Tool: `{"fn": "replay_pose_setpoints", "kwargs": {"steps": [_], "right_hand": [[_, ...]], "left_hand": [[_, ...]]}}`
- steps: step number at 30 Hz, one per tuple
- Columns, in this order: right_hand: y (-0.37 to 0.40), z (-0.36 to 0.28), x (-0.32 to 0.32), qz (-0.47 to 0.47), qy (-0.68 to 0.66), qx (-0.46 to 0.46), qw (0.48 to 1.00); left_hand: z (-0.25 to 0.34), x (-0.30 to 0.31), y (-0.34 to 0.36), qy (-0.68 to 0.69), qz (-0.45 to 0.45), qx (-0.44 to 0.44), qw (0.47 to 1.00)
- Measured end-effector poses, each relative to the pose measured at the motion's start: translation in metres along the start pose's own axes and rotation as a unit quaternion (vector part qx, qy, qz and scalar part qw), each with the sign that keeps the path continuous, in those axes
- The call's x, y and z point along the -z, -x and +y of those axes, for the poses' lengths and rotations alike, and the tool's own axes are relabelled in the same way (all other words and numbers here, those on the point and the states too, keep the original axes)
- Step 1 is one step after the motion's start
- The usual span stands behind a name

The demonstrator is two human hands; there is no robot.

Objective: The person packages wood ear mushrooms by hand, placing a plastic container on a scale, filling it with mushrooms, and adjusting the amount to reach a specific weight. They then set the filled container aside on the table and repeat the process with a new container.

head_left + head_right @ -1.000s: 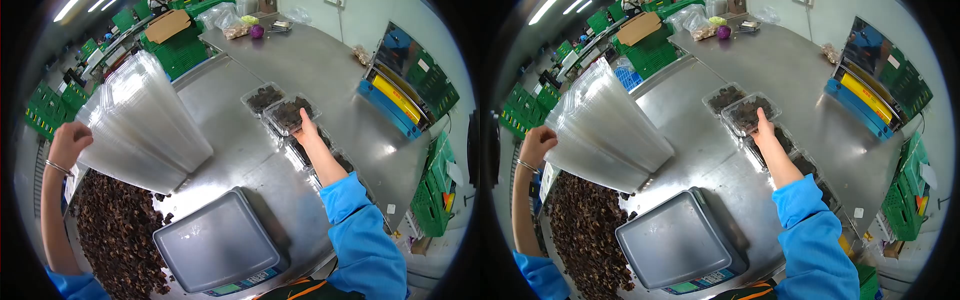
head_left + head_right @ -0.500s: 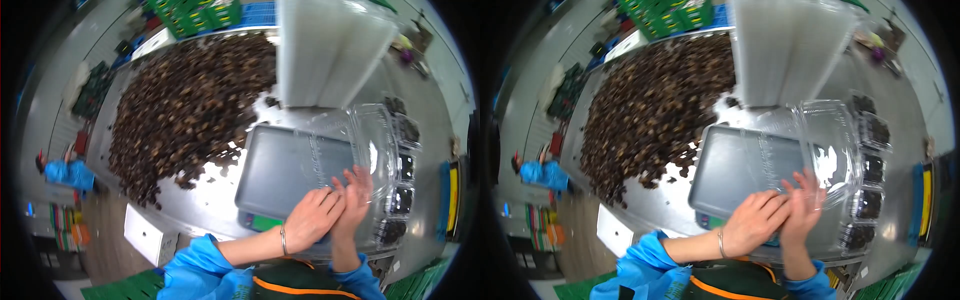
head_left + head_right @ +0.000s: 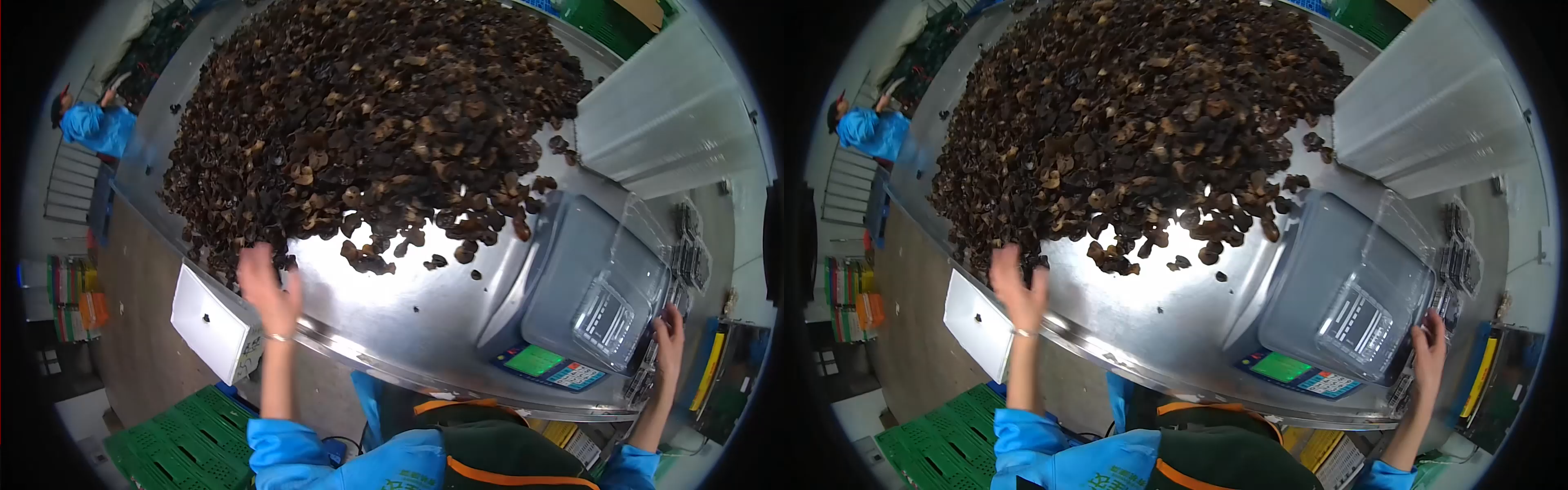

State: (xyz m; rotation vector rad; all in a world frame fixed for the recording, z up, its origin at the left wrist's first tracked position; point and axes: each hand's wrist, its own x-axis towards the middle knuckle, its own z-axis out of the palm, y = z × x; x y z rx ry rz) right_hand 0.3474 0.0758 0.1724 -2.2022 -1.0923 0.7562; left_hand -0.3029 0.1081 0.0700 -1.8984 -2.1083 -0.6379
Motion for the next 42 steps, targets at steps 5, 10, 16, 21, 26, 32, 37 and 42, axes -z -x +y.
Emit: {"fn": "replay_pose_setpoints", "kwargs": {"steps": [5,10,16,21,26,32,37,42], "right_hand": [[0.024,-0.197,-0.107,-0.178,-0.002,0.139,0.974],[0.011,-0.241,-0.299,-0.405,-0.018,-0.135,0.904],[0.058,-0.252,-0.415,-0.506,-0.218,-0.321,0.77],[0.07,-0.254,-0.36,-0.511,-0.357,-0.32,0.713],[0.077,-0.248,-0.24,-0.378,-0.523,-0.147,0.749],[0.067,-0.16,-0.092,-0.211,-0.568,-0.116,0.787],[0.058,-0.075,-0.051,-0.135,-0.54,-0.196,0.807],[0.054,-0.047,-0.023,-0.214,-0.458,-0.212,0.836]], "left_hand": [[-0.1,-0.045,-0.078,0.311,-0.135,0.39,0.856],[-0.002,-0.079,-0.053,0.231,-0.149,0.23,0.934],[0.071,-0.063,-0.03,0.516,-0.176,0.264,0.796],[0.095,-0.023,-0.05,0.641,-0.183,0.207,0.716],[0.18,0.025,-0.097,0.67,-0.189,-0.027,0.717],[0.345,0.026,-0.098,0.748,-0.396,-0.14,0.514],[0.426,-0.003,-0.055,0.682,-0.492,-0.194,0.505],[0.435,0.019,-0.047,0.496,-0.427,-0.372,0.659]]}}
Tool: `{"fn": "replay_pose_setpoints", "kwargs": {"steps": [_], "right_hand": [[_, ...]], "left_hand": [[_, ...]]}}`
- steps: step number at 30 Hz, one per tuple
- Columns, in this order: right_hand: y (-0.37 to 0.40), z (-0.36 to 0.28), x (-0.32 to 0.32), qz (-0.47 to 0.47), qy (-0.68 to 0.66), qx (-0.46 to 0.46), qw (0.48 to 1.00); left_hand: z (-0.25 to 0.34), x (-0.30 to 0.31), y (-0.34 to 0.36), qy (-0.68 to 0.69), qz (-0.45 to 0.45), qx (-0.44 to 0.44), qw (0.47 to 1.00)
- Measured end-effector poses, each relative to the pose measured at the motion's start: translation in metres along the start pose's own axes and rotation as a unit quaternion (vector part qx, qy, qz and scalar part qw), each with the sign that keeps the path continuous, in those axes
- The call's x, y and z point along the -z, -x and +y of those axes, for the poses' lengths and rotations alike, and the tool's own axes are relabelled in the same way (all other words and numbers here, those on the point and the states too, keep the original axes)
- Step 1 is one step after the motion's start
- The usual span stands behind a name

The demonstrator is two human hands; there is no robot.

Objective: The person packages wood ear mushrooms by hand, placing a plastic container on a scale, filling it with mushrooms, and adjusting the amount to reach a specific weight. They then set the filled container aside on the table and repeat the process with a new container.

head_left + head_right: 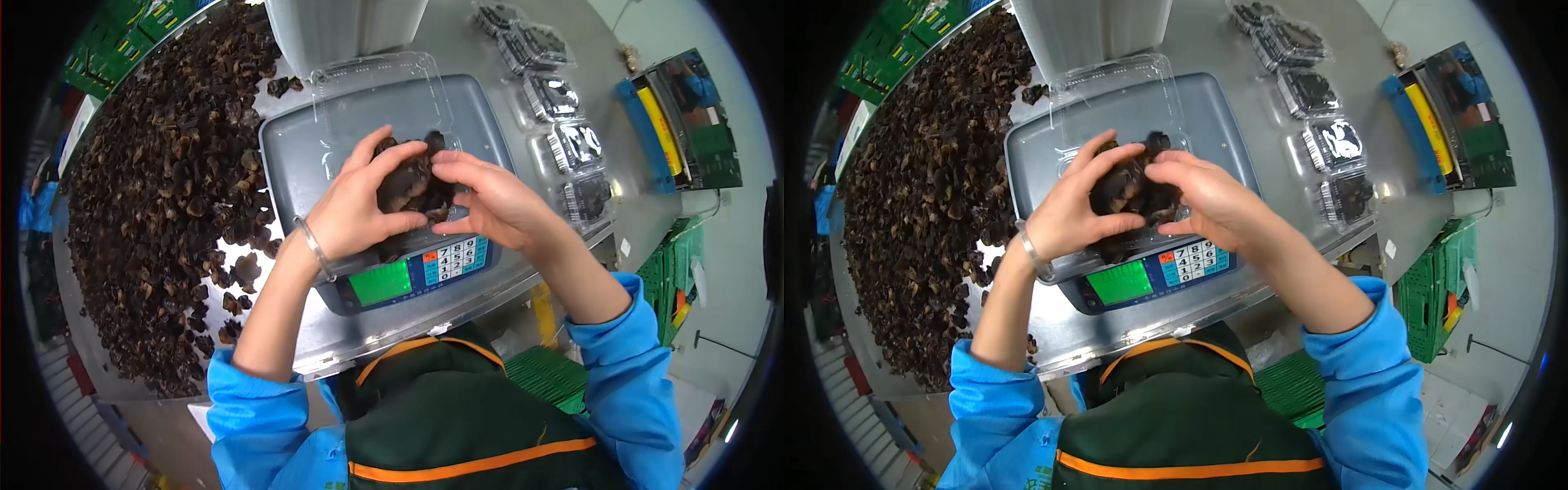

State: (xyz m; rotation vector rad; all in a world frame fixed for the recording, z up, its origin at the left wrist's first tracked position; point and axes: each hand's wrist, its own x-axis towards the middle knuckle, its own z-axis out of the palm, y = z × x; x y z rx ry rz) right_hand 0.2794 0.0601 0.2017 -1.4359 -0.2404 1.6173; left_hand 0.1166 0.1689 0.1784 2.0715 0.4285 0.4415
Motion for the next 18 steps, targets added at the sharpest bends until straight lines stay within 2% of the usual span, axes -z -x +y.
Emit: {"fn": "replay_pose_setpoints", "kwargs": {"steps": [1,3,4,5,6,7,9,10,11,13,17,18], "right_hand": [[0.004,-0.004,0.003,-0.009,0.064,0.003,0.998],[0.013,-0.007,0.011,-0.022,0.097,-0.006,0.995],[0.015,-0.006,0.018,-0.01,0.266,0.091,0.96],[0.015,-0.004,0.022,0.001,0.423,0.189,0.886],[0.018,0.002,0.02,0.071,0.474,0.274,0.834],[0.013,0.002,0.02,0.063,0.474,0.274,0.834],[0.004,0.006,0.019,-0.014,0.545,0.494,0.678],[0.0,0.012,0.005,-0.011,0.505,0.523,0.686],[-0.005,0.016,0.007,-0.016,0.503,0.518,0.691],[-0.015,0.021,0.015,0.021,0.625,0.488,0.608],[-0.008,0.012,0.024,0.013,0.613,0.429,0.664],[-0.007,0.012,0.025,0.011,0.614,0.419,0.669]], "left_hand": [[0.007,0.002,0.003,-0.077,-0.019,0.033,0.996],[0.015,0.005,0.01,-0.174,0.009,0.023,0.984],[0.012,0.007,0.014,-0.197,0.025,0.028,0.98],[0.009,0.01,0.017,-0.221,0.041,0.03,0.974],[0.007,0.01,0.019,-0.221,0.075,0.042,0.971],[0.008,0.01,0.022,-0.223,0.078,0.049,0.97],[0.009,0.006,0.03,-0.213,0.129,0.083,0.965],[0.009,0.002,0.035,-0.225,0.142,0.069,0.962],[0.011,-0.004,0.039,-0.2,0.147,0.069,0.966],[0.015,-0.01,0.046,-0.297,0.096,0.103,0.944],[0.01,-0.009,0.058,-0.309,0.202,0.09,0.925],[0.015,-0.01,0.054,-0.306,0.185,0.06,0.932]]}}
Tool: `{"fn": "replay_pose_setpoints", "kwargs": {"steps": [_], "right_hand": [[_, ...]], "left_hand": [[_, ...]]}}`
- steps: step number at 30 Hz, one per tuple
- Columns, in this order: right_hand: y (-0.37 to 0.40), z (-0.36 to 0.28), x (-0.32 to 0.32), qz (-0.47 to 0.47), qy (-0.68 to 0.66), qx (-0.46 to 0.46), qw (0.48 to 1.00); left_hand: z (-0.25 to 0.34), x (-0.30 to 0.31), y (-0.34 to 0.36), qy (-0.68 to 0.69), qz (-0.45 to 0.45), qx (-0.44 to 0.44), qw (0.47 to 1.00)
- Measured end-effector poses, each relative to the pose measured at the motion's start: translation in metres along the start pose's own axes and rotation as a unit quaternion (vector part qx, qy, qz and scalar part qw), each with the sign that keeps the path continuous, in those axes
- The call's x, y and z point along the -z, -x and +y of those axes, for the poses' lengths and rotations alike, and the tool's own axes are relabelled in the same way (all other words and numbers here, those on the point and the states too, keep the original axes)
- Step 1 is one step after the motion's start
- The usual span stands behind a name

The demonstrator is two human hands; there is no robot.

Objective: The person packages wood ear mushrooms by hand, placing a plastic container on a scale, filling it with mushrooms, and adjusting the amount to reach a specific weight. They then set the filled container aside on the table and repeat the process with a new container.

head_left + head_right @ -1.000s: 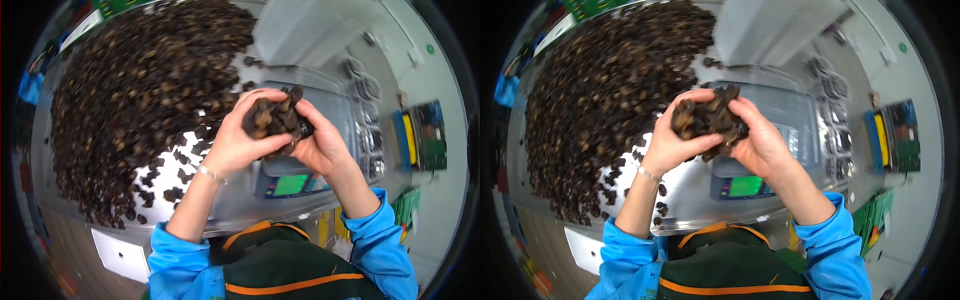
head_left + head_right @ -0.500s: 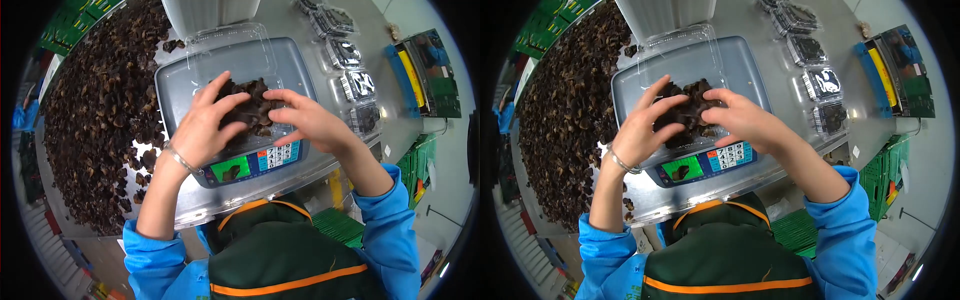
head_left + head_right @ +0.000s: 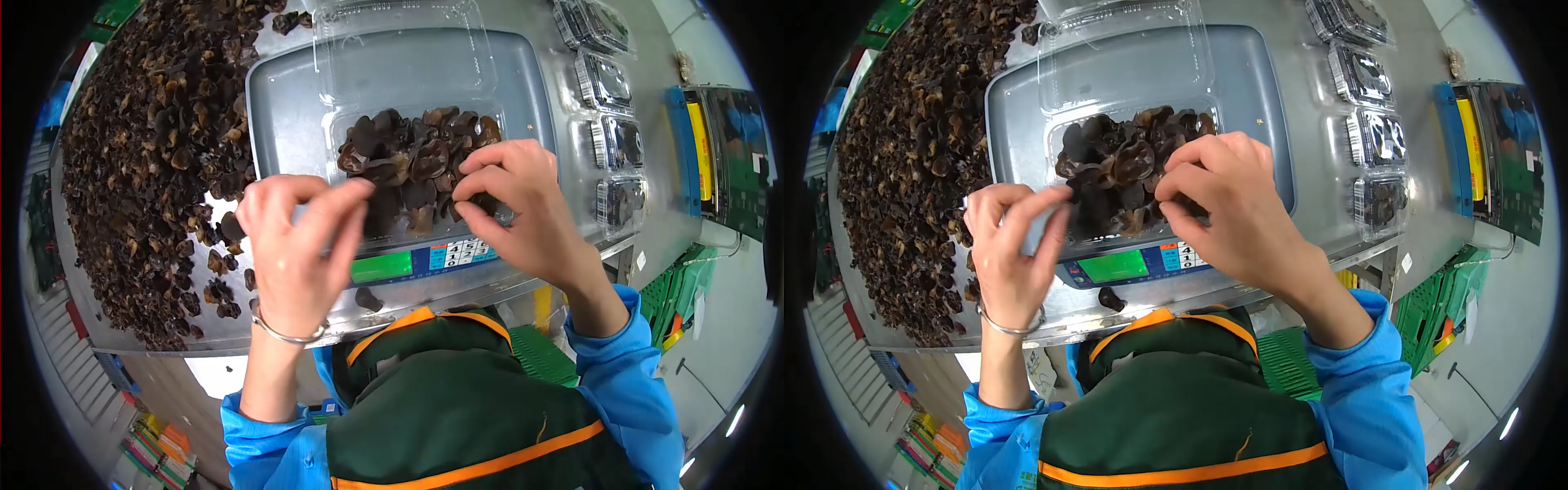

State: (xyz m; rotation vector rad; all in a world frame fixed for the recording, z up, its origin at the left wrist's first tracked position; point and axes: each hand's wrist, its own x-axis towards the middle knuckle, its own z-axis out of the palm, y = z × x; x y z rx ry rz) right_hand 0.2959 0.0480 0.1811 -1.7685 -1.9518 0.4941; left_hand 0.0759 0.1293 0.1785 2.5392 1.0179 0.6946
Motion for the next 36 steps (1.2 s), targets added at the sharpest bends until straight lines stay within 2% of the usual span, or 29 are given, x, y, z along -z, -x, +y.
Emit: {"fn": "replay_pose_setpoints", "kwargs": {"steps": [2,5,6,7,8,9,11,13,15,16,18,19,22,24,25,27,28,29,31,32,33,35,36], "right_hand": [[0.002,0.001,-0.006,0.016,-0.024,-0.013,0.999],[0.006,0.001,-0.012,0.043,-0.072,-0.043,0.996],[0.007,0.001,-0.013,0.051,-0.096,-0.064,0.992],[0.009,-0.001,-0.014,0.053,-0.098,-0.066,0.992],[0.012,-0.003,-0.015,0.081,-0.151,-0.11,0.979],[0.014,-0.004,-0.016,0.11,-0.205,-0.153,0.961],[0.015,-0.007,-0.014,0.118,-0.212,-0.157,0.957],[0.016,-0.008,-0.015,0.125,-0.218,-0.156,0.955],[0.012,-0.006,-0.016,0.11,-0.149,-0.104,0.977],[0.01,-0.006,-0.015,0.113,-0.151,-0.102,0.977],[0.008,-0.007,-0.012,0.088,-0.036,-0.06,0.994],[0.007,-0.009,-0.011,0.088,-0.036,-0.06,0.994],[0.002,-0.022,-0.005,0.118,-0.098,-0.05,0.987],[0.003,-0.034,0.0,0.062,-0.317,-0.123,0.938],[0.001,-0.037,-0.002,0.062,-0.316,-0.122,0.939],[-0.002,-0.042,-0.008,0.053,-0.284,-0.089,0.953],[-0.001,-0.039,-0.008,0.055,-0.28,-0.092,0.954],[-0.001,-0.034,-0.007,0.052,-0.277,-0.09,0.955],[0.001,-0.017,-0.004,0.187,-0.209,-0.144,0.949],[0.0,-0.005,-0.003,0.176,-0.085,-0.08,0.977],[-0.002,-0.003,-0.006,0.176,-0.086,-0.081,0.977],[-0.006,-0.002,-0.012,0.094,0.021,-0.012,0.995],[-0.005,-0.004,-0.015,0.071,0.074,-0.03,0.994]], "left_hand": [[0.016,-0.011,-0.01,0.007,-0.012,-0.053,0.998],[0.028,-0.027,-0.024,-0.078,-0.134,0.0,0.988],[0.025,-0.03,-0.025,-0.079,-0.135,-0.002,0.988],[0.021,-0.033,-0.024,-0.048,-0.126,-0.007,0.991],[0.016,-0.033,-0.023,-0.019,-0.118,-0.012,0.993],[0.012,-0.029,-0.021,0.02,-0.117,0.013,0.993],[0.008,-0.017,-0.018,0.144,-0.13,0.12,0.974],[-0.002,-0.007,-0.014,0.325,-0.163,0.207,0.908],[0.003,0.002,-0.016,0.475,-0.185,0.332,0.794],[0.003,0.005,-0.015,0.473,-0.185,0.33,0.796],[0.002,0.007,-0.012,0.529,-0.184,0.32,0.764],[0.002,0.007,-0.01,0.529,-0.185,0.32,0.764],[0.003,0.006,-0.005,0.549,-0.158,0.294,0.767],[0.004,0.003,-0.002,0.567,-0.132,0.248,0.774],[0.005,0.003,-0.001,0.568,-0.132,0.248,0.774],[0.009,0.002,0.0,0.574,-0.126,0.241,0.772],[0.011,0.0,0.002,0.585,-0.102,0.267,0.759],[0.01,0.0,0.003,0.553,-0.09,0.333,0.758],[0.001,0.001,0.005,0.578,-0.073,0.418,0.697],[0.003,0.0,0.003,0.56,-0.06,0.445,0.696],[0.002,-0.001,0.003,0.559,-0.06,0.446,0.696],[-0.001,-0.002,0.001,0.619,-0.09,0.482,0.613],[0.003,-0.003,-0.002,0.614,-0.091,0.491,0.612]]}}
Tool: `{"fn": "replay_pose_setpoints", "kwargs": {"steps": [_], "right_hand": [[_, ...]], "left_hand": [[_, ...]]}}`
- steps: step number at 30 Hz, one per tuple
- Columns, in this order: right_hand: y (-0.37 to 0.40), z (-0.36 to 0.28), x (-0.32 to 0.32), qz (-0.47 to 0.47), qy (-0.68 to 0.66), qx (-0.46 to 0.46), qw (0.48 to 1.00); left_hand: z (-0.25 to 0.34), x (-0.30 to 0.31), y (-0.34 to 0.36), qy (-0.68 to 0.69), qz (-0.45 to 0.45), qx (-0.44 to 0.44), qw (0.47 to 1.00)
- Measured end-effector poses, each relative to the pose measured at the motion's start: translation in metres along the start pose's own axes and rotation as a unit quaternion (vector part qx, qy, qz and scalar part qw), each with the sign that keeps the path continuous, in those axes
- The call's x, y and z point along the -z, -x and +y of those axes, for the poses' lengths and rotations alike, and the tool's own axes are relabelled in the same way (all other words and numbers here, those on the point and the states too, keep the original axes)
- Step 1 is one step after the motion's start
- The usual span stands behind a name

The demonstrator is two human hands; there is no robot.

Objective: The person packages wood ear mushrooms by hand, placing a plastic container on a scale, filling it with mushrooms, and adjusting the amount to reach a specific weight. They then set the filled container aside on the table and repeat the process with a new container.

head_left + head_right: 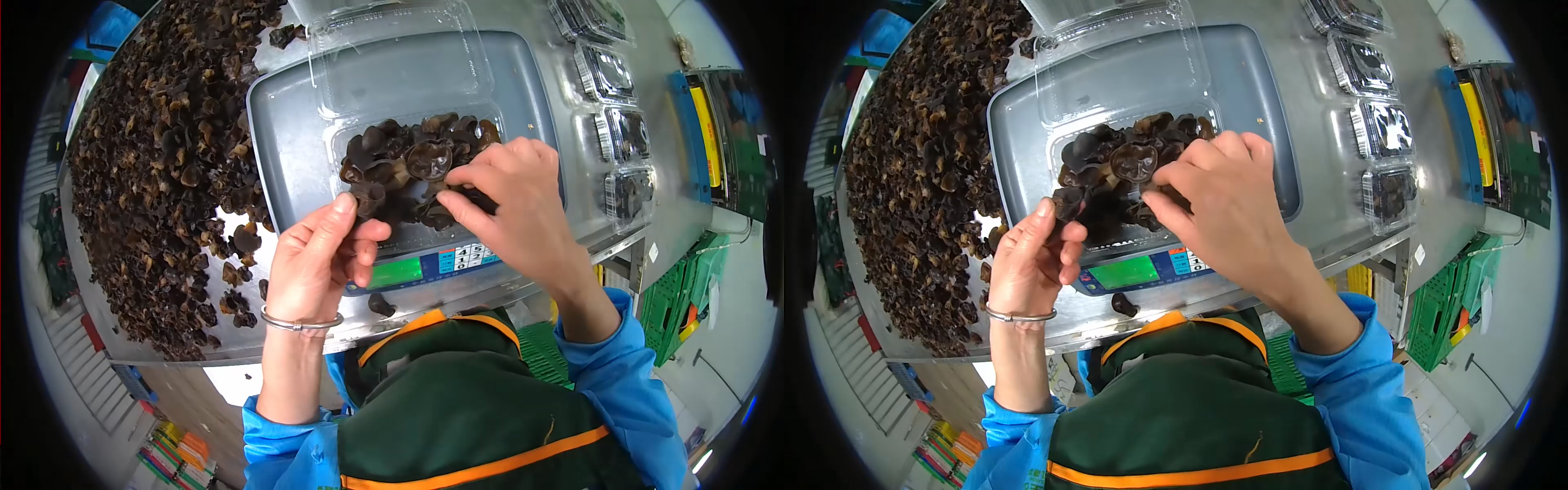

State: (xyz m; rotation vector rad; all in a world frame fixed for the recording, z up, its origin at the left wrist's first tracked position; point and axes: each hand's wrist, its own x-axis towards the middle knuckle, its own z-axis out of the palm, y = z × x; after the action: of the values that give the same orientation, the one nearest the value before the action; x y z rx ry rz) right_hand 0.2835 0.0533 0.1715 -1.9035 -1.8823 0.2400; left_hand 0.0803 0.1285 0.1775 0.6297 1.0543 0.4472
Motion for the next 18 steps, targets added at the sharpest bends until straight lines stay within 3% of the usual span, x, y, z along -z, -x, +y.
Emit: {"fn": "replay_pose_setpoints", "kwargs": {"steps": [4,11,14,15,17,18], "right_hand": [[0.003,-0.003,-0.01,-0.002,0.053,-0.048,0.997],[0.006,0.003,-0.014,0.038,-0.027,-0.054,0.997],[0.012,0.005,-0.006,0.075,-0.055,-0.051,0.994],[0.013,0.006,-0.004,0.104,-0.065,-0.038,0.992],[0.016,0.009,-0.002,0.117,-0.04,-0.013,0.992],[0.017,0.011,-0.001,0.13,-0.016,0.01,0.991]], "left_hand": [[0.0,-0.003,0.003,0.035,-0.002,0.016,0.999],[-0.003,0.005,0.002,0.088,-0.014,0.007,0.996],[0.004,-0.003,0.006,-0.223,0.059,-0.1,0.968],[-0.005,-0.005,0.004,-0.308,0.089,-0.229,0.919],[-0.005,-0.016,0.005,-0.436,0.13,-0.333,0.826],[-0.008,-0.018,0.003,-0.423,0.089,-0.355,0.829]]}}
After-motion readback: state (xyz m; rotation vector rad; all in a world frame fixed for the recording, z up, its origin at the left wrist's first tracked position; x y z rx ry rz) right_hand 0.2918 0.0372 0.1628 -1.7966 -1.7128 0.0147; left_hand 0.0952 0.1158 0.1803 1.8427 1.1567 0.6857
